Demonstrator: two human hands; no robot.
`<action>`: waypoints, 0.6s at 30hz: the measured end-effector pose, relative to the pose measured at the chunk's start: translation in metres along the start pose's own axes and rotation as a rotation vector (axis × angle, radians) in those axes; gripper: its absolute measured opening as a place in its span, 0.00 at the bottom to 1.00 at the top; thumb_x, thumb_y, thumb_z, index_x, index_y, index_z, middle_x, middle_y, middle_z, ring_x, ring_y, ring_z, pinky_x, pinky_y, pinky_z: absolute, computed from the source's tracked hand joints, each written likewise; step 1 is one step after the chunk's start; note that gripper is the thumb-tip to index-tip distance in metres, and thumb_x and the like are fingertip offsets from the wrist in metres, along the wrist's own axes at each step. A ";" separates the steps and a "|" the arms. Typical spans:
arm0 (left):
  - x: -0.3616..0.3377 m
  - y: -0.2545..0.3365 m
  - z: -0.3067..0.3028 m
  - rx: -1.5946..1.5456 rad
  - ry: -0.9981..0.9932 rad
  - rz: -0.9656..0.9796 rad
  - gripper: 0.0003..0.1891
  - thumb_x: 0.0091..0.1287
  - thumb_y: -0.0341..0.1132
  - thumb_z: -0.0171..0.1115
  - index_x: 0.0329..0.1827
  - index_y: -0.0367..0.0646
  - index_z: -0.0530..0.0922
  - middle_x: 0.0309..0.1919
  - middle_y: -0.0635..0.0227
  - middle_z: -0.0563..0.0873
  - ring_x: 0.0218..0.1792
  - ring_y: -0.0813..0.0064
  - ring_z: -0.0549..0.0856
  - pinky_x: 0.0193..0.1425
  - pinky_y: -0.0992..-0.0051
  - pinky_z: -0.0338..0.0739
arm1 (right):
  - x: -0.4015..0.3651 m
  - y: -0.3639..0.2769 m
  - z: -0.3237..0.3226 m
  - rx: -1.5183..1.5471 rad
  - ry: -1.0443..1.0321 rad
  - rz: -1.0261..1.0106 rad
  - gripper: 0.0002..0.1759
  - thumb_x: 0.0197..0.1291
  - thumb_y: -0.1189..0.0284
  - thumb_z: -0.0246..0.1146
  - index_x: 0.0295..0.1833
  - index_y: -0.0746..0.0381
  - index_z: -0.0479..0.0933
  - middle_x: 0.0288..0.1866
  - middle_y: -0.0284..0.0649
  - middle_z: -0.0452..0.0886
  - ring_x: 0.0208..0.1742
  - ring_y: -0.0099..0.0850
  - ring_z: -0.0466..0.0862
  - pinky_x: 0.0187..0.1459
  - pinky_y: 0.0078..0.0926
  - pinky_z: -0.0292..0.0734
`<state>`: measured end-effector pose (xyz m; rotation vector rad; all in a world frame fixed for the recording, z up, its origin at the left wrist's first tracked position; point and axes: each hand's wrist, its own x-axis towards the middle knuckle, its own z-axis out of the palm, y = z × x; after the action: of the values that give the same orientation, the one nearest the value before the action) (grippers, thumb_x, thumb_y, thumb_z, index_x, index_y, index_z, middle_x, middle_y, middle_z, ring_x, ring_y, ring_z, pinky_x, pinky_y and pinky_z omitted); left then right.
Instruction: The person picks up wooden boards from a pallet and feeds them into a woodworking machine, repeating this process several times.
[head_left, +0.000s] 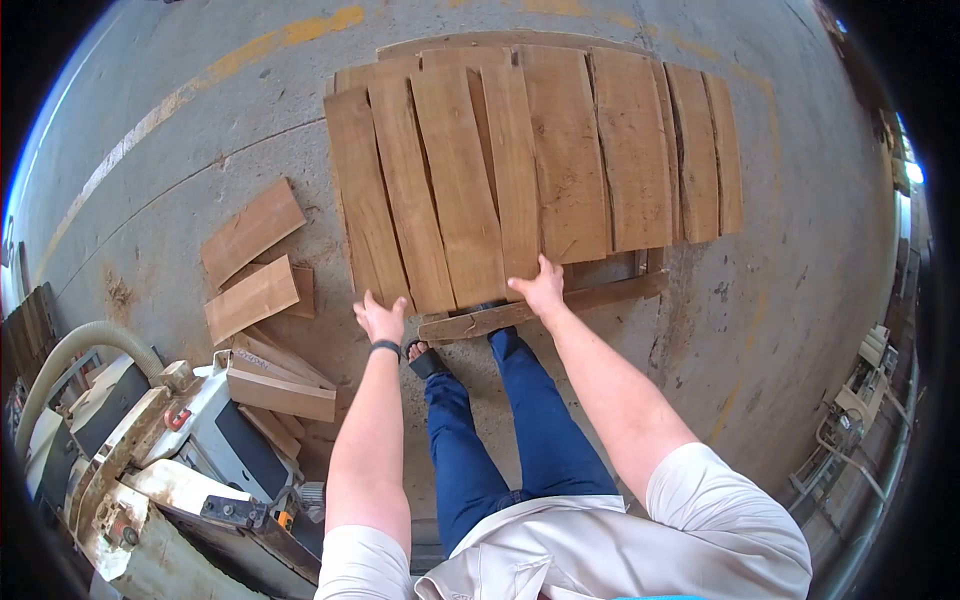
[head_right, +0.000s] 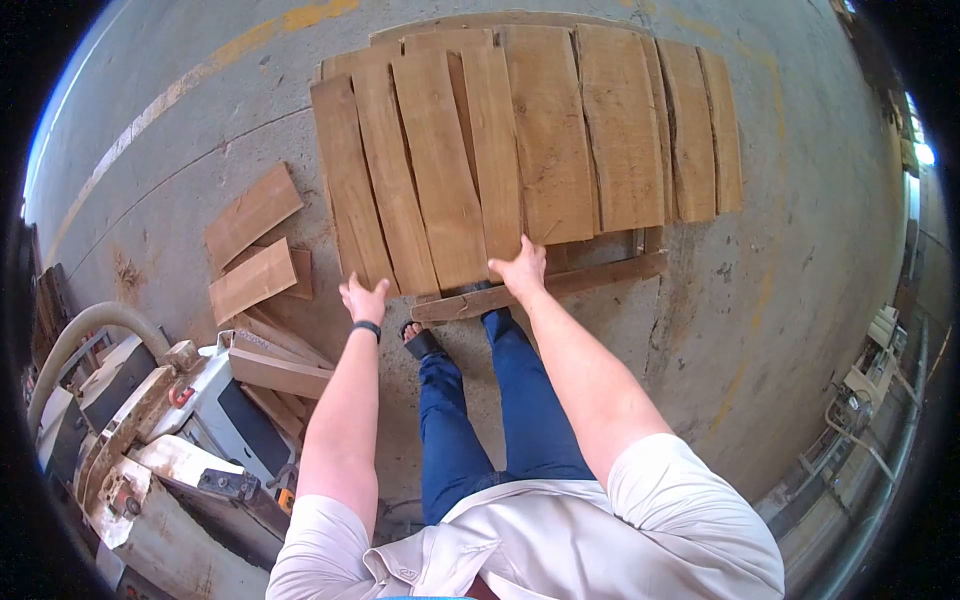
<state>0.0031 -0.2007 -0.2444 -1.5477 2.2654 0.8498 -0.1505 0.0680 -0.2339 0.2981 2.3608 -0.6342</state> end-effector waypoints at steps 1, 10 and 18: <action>-0.009 -0.013 0.004 -0.020 -0.019 -0.016 0.42 0.53 0.44 0.76 0.67 0.33 0.69 0.64 0.41 0.69 0.67 0.46 0.69 0.70 0.57 0.67 | -0.010 0.011 -0.001 0.014 0.010 -0.004 0.53 0.41 0.58 0.79 0.72 0.64 0.62 0.68 0.57 0.64 0.70 0.51 0.66 0.71 0.42 0.63; -0.017 -0.097 0.027 -0.873 -0.529 -0.324 0.19 0.67 0.36 0.67 0.55 0.33 0.77 0.40 0.67 0.86 0.41 0.75 0.84 0.49 0.74 0.78 | 0.010 0.083 -0.018 0.544 -0.288 0.282 0.31 0.53 0.66 0.76 0.58 0.70 0.73 0.50 0.44 0.83 0.51 0.33 0.81 0.56 0.32 0.75; -0.043 -0.054 0.051 -1.032 -0.637 -0.248 0.20 0.68 0.35 0.65 0.59 0.36 0.74 0.51 0.62 0.84 0.50 0.71 0.83 0.57 0.70 0.76 | -0.010 0.070 -0.025 0.784 -0.527 0.285 0.32 0.62 0.63 0.69 0.66 0.66 0.67 0.59 0.43 0.79 0.62 0.36 0.77 0.64 0.37 0.70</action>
<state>0.0638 -0.1516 -0.2790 -1.4711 1.1482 2.2248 -0.1306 0.1407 -0.2362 0.6929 1.4552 -1.2923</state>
